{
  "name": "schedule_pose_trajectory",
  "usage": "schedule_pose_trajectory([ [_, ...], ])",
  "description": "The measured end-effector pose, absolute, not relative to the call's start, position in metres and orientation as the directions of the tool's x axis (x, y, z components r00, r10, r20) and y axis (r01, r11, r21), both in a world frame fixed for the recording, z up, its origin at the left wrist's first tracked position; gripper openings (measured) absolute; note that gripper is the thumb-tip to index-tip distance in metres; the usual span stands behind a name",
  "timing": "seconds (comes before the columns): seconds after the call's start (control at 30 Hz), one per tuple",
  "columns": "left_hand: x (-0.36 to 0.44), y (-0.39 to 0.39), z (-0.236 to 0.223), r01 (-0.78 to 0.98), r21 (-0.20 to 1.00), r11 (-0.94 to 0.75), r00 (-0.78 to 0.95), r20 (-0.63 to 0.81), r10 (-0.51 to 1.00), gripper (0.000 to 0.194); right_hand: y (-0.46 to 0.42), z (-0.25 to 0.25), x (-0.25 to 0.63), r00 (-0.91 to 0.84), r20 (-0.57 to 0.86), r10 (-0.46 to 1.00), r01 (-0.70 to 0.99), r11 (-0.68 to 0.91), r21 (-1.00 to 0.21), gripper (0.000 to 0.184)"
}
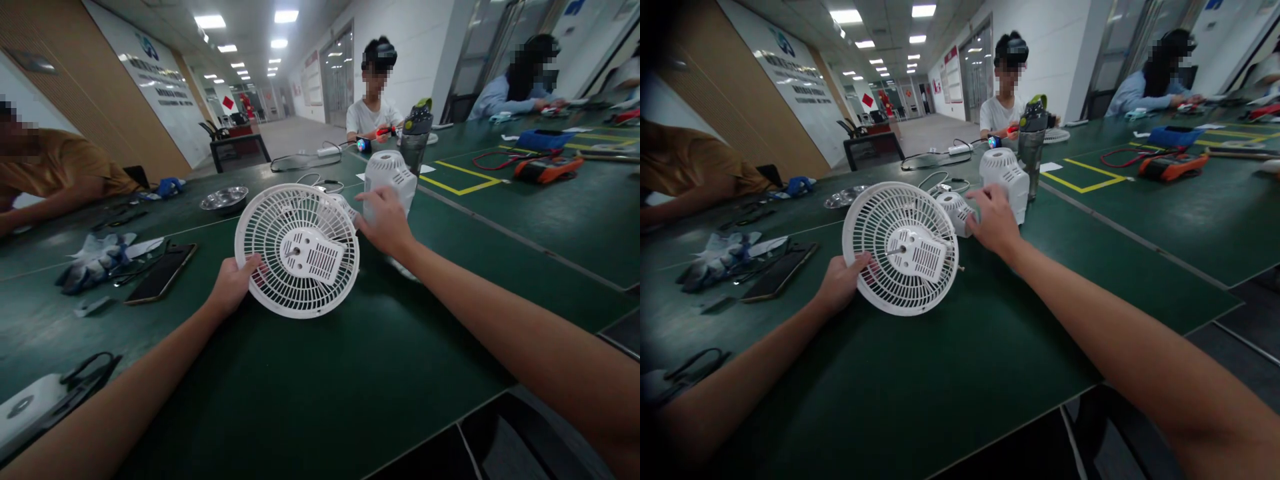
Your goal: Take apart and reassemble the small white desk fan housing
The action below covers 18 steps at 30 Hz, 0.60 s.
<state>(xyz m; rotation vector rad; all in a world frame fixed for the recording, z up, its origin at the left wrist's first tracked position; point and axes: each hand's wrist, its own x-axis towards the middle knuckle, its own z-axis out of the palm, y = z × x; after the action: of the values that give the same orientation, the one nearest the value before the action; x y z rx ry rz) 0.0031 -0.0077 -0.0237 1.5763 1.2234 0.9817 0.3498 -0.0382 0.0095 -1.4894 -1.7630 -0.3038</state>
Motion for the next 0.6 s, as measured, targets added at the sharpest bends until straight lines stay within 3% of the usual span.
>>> schedule_pose_trajectory([
  [0.1,0.004,-0.007,-0.026,0.241,0.965,-0.105,0.168,0.065,0.984,0.033,-0.040,0.023,0.369,0.167,0.839,0.518,0.930,0.200,-0.309,0.047],
  [0.2,0.005,-0.007,-0.027,0.206,0.974,-0.099,0.162,0.065,0.985,0.035,-0.033,0.021,0.394,0.331,0.831,0.448,0.904,0.103,-0.416,0.069],
  [0.3,0.005,-0.007,-0.028,0.193,0.976,-0.102,0.166,0.070,0.984,0.036,-0.020,0.003,0.415,0.475,0.687,0.550,0.794,0.068,-0.604,0.088],
  [0.4,0.005,-0.006,-0.028,0.194,0.975,-0.108,0.171,0.075,0.983,0.035,-0.009,-0.017,0.425,0.444,0.458,0.770,0.701,0.019,-0.713,0.093],
  [0.47,0.005,-0.006,-0.028,0.195,0.975,-0.103,0.163,0.072,0.984,0.035,-0.005,-0.023,0.426,0.460,0.373,0.806,0.675,-0.045,-0.737,0.092],
  [0.6,0.005,-0.007,-0.028,0.202,0.974,-0.098,0.170,0.064,0.983,0.037,-0.006,-0.022,0.420,0.515,0.349,0.783,0.670,-0.114,-0.734,0.085],
])
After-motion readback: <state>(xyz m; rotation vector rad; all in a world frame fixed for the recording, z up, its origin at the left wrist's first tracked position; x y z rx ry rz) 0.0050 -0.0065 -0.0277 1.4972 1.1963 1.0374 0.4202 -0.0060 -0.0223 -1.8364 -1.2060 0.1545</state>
